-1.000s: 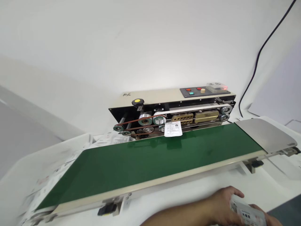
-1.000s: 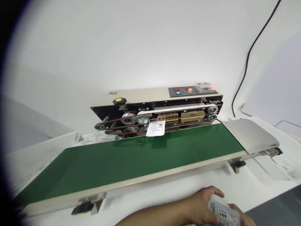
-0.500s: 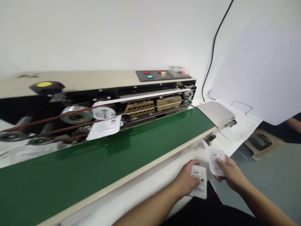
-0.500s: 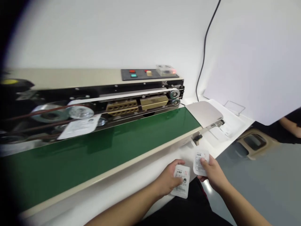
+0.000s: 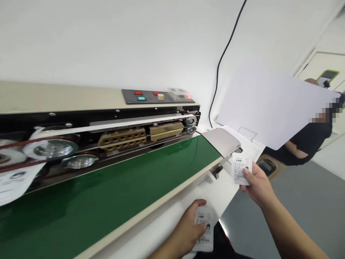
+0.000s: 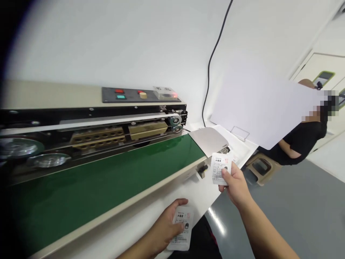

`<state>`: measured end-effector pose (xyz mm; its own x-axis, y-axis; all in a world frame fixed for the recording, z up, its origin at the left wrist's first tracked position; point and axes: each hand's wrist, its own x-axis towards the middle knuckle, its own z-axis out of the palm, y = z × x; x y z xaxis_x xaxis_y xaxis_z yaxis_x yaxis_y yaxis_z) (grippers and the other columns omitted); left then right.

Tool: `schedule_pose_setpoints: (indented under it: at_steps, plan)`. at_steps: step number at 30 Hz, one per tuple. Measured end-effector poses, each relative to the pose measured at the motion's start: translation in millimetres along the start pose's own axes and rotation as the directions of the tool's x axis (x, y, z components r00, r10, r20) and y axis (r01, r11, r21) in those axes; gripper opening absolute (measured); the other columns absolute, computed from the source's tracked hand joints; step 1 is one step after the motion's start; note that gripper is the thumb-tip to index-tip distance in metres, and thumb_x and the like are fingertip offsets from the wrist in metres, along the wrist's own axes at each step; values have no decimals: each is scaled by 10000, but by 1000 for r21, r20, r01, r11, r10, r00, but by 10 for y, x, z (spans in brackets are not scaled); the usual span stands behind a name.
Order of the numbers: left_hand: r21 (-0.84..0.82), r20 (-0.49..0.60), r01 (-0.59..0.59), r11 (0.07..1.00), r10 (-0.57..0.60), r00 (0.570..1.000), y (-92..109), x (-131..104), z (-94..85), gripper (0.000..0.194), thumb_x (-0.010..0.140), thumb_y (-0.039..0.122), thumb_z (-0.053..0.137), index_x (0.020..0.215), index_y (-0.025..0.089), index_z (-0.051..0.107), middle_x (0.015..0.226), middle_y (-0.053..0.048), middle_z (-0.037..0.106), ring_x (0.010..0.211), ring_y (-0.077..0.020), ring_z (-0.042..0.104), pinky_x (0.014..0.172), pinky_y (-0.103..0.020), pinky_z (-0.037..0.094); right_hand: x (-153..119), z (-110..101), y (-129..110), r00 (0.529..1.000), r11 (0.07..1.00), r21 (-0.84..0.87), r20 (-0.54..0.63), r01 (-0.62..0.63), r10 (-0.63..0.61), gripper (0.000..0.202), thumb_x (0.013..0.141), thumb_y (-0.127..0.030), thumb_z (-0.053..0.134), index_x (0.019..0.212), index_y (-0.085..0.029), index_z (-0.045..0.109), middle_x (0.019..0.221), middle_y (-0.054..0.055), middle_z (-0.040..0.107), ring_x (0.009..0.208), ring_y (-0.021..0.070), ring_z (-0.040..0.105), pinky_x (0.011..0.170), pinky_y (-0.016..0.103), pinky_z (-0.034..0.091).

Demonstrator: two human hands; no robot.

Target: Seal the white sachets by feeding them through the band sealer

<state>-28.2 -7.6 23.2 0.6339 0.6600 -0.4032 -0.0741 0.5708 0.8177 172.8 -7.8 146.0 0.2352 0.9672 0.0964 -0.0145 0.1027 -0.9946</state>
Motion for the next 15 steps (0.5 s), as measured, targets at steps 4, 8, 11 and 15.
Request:
schedule_pose_setpoints:
  at_steps: [4, 8, 11, 15]
  plan:
    - [8, -27, 38, 999, -38, 999, 50, -9, 24, 692, 496, -34, 438, 1159, 147, 361, 661, 44, 550, 579, -112, 520, 501, -199, 375, 278, 80, -96, 998, 996, -82, 60, 20, -15, 380, 741, -450, 722, 909, -165, 534, 645, 0, 547, 388, 86, 431, 334, 158, 345]
    - [62, -35, 34, 997, -31, 999, 68, -17, 38, 707, 457, -26, 430, 1140, 154, 397, 625, 62, 515, 553, -108, 487, 478, -190, 339, 721, 225, -223, 988, 987, -164, 153, -7, 32, 401, 658, -416, 765, 843, -156, 522, 629, -3, 539, 387, 82, 400, 343, 181, 353]
    - [59, -28, 26, 998, -24, 999, -25, 37, -1, 711, 452, -17, 452, 1138, 165, 414, 604, 66, 513, 547, -115, 481, 487, -200, 341, 1078, 364, -247, 971, 978, -195, 208, -77, 118, 356, 633, -327, 765, 836, -152, 531, 619, -3, 533, 402, 89, 412, 353, 184, 368]
    - [80, 7, -15, 997, 14, 1000, -231, 186, -113, 708, 444, -15, 533, 1115, 197, 457, 655, 50, 528, 598, -129, 502, 536, -226, 369, 1411, 584, -190, 960, 955, -246, 183, -165, 213, 218, 724, -186, 685, 899, -153, 559, 576, -13, 518, 381, 82, 410, 326, 147, 349]
